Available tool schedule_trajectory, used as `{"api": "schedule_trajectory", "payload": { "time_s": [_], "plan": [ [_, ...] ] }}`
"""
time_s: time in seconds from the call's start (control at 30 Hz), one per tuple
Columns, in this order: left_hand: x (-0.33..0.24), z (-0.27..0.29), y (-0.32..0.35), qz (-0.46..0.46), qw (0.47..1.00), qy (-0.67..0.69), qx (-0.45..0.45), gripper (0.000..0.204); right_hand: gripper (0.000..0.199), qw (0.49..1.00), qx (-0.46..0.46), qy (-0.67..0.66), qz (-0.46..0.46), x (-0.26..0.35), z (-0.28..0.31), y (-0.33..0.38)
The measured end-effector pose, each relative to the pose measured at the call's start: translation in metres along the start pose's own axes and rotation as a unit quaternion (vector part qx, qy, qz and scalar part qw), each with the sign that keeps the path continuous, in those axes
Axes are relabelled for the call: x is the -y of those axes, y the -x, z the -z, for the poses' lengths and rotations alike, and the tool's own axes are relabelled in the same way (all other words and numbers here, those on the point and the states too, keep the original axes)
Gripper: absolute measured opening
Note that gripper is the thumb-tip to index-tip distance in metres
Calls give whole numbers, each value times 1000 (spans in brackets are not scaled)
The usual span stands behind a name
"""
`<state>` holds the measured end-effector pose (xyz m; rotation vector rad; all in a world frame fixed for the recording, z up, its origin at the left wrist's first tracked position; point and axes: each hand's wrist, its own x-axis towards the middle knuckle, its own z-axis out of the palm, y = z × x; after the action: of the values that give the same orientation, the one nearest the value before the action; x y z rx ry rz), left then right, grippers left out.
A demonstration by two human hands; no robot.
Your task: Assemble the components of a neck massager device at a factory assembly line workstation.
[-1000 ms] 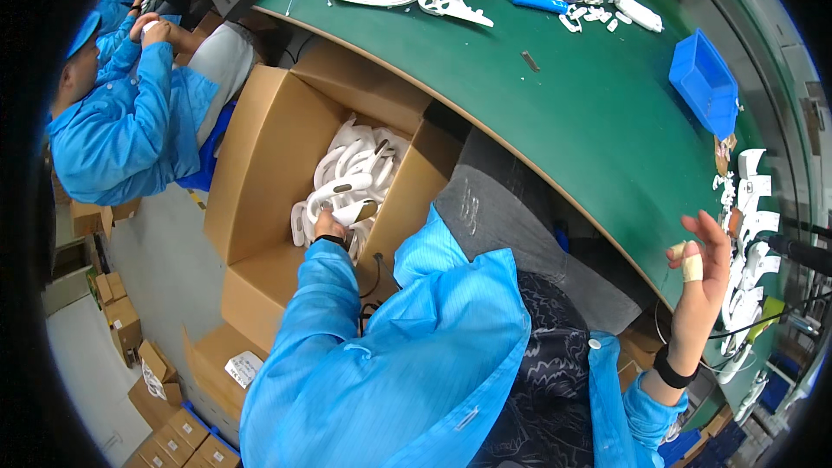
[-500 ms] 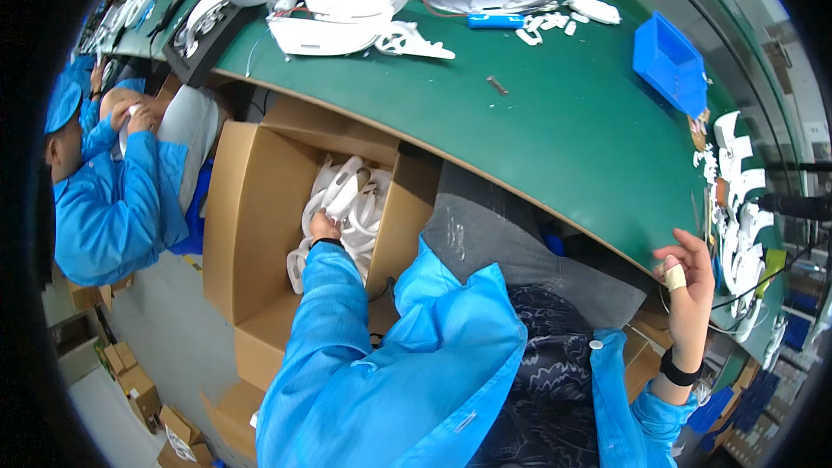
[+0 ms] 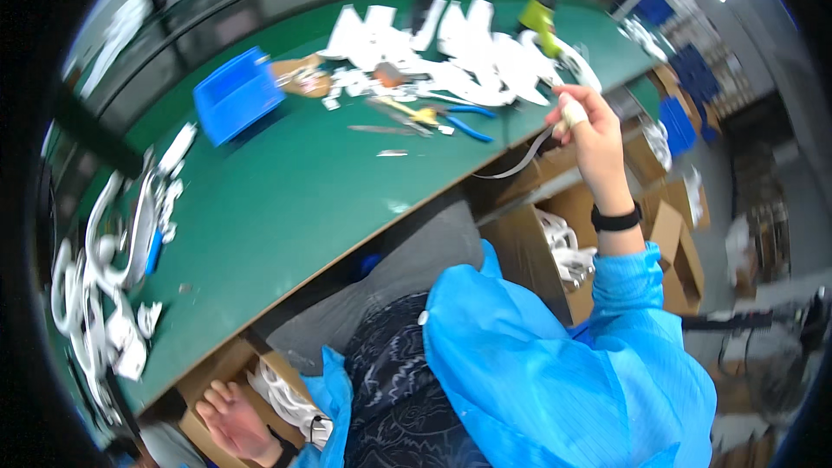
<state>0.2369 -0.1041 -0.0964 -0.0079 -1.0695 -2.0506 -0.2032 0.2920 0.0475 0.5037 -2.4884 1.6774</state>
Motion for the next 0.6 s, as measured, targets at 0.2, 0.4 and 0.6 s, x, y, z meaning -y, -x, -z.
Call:
{"api": "schedule_trajectory", "payload": {
  "time_s": [0.2, 0.4, 0.6],
  "plan": [
    [47, -219, -99, 148, 761, 50, 630, 48, 17, 964, -230, 97, -94, -183, 134, 40],
    [90, -347, -63, 252, 714, 181, 627, 42, 28, 825, -58, 207, -523, -400, 152, 194],
    [159, -388, -51, 312, 636, 291, 643, 39, 27, 720, 210, 510, -421, -521, 190, 352]
  ]
}}
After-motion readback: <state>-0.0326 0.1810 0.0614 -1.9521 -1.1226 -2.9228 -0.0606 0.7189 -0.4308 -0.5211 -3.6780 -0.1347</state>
